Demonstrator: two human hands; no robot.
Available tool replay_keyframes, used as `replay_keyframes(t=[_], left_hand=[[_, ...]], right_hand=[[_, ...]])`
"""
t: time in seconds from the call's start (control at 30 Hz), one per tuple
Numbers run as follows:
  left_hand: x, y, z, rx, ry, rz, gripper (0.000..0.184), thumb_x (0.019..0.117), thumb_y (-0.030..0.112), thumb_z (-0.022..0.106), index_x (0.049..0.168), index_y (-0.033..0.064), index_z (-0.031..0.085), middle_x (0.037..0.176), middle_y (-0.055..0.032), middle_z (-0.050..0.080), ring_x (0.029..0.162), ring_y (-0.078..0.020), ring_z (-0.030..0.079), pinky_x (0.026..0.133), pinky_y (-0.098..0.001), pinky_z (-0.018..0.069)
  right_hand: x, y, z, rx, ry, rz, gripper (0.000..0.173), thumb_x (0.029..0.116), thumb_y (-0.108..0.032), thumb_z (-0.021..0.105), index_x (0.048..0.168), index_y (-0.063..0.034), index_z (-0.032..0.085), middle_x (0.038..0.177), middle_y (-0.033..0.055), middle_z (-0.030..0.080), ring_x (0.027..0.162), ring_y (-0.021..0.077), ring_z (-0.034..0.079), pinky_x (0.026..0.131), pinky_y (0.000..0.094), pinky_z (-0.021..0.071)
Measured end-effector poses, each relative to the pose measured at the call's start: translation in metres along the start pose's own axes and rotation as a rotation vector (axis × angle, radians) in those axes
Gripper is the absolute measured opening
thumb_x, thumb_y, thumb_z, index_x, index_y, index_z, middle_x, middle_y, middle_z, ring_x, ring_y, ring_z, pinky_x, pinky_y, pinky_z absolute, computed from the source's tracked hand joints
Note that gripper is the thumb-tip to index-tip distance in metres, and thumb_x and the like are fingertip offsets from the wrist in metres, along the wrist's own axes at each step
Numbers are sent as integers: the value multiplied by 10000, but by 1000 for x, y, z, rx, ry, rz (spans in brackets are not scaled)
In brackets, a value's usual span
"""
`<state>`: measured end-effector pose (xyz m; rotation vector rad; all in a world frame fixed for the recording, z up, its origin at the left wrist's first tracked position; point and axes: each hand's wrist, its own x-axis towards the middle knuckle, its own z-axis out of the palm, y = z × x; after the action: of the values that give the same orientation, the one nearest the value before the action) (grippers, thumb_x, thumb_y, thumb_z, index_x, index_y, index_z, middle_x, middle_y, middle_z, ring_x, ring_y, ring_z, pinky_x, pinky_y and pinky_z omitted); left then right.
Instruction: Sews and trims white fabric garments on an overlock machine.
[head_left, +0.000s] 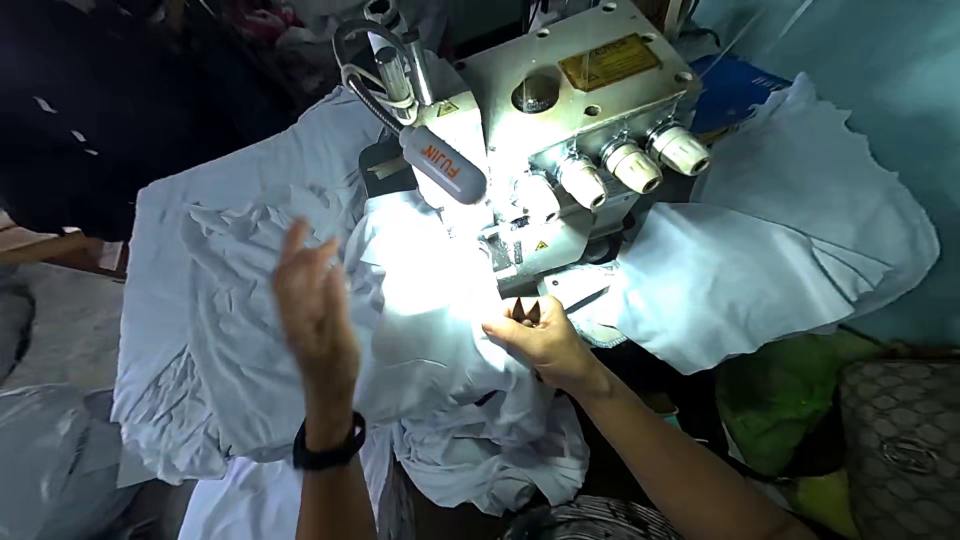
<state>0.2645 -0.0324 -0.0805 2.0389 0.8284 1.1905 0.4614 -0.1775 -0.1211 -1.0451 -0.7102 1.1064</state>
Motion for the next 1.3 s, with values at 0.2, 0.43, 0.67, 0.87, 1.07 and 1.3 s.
replay_keyframes(t=[0.2, 0.43, 0.67, 0.87, 1.07, 1.3], left_hand=[[-158, -70, -72, -107, 997, -698, 419, 1133, 309, 271, 1427, 27, 366, 1069, -8, 517, 810, -31, 525, 715, -216, 485], [-185, -16, -70, 243, 738, -580, 259, 1024, 19, 481, 1187, -182, 496, 948, -35, 620, 817, 25, 622, 799, -205, 563], [-63, -38, -211, 567, 553, -400, 549, 1089, 262, 458, 1495, -94, 353, 1448, -198, 508, 1301, -131, 528, 1109, -270, 421], [-67, 22, -34, 356, -29, 55, 386, 1054, 301, 542, 1186, -59, 587, 1226, -121, 655, 1107, -110, 650, 906, -305, 559], [-78, 5, 37, 455, -62, 25, 209, 973, -25, 538, 1092, -84, 700, 1018, -211, 725, 962, -284, 719, 873, -424, 573], [-58, 83, 10, 131, -539, 163, 260, 1021, 174, 577, 929, 3, 749, 733, -51, 610, 670, -23, 557, 647, -106, 451]], right_hand=[[5, 11, -1, 256, -25, 77, 281, 906, 0, 608, 648, -109, 637, 579, -28, 606, 534, 8, 567, 536, 183, 498], [-2, 12, -29, 98, -56, 104, 263, 786, 41, 692, 987, -125, 667, 611, -52, 582, 527, 28, 552, 539, 209, 523], [-41, 14, -13, -54, -351, 286, 162, 903, -59, 676, 788, -172, 675, 667, -132, 658, 533, -57, 558, 490, 136, 466], [-55, 29, -4, 26, -231, 306, 182, 945, -54, 652, 799, -157, 685, 668, -113, 673, 503, -38, 559, 477, 143, 482], [-62, 23, -14, -198, -291, 166, 231, 972, -111, 621, 747, -165, 611, 621, -177, 552, 528, -100, 484, 514, 100, 418], [-69, 30, -19, -160, -122, 35, 190, 911, -70, 635, 739, -147, 660, 616, -170, 584, 523, -100, 506, 507, 105, 436]])
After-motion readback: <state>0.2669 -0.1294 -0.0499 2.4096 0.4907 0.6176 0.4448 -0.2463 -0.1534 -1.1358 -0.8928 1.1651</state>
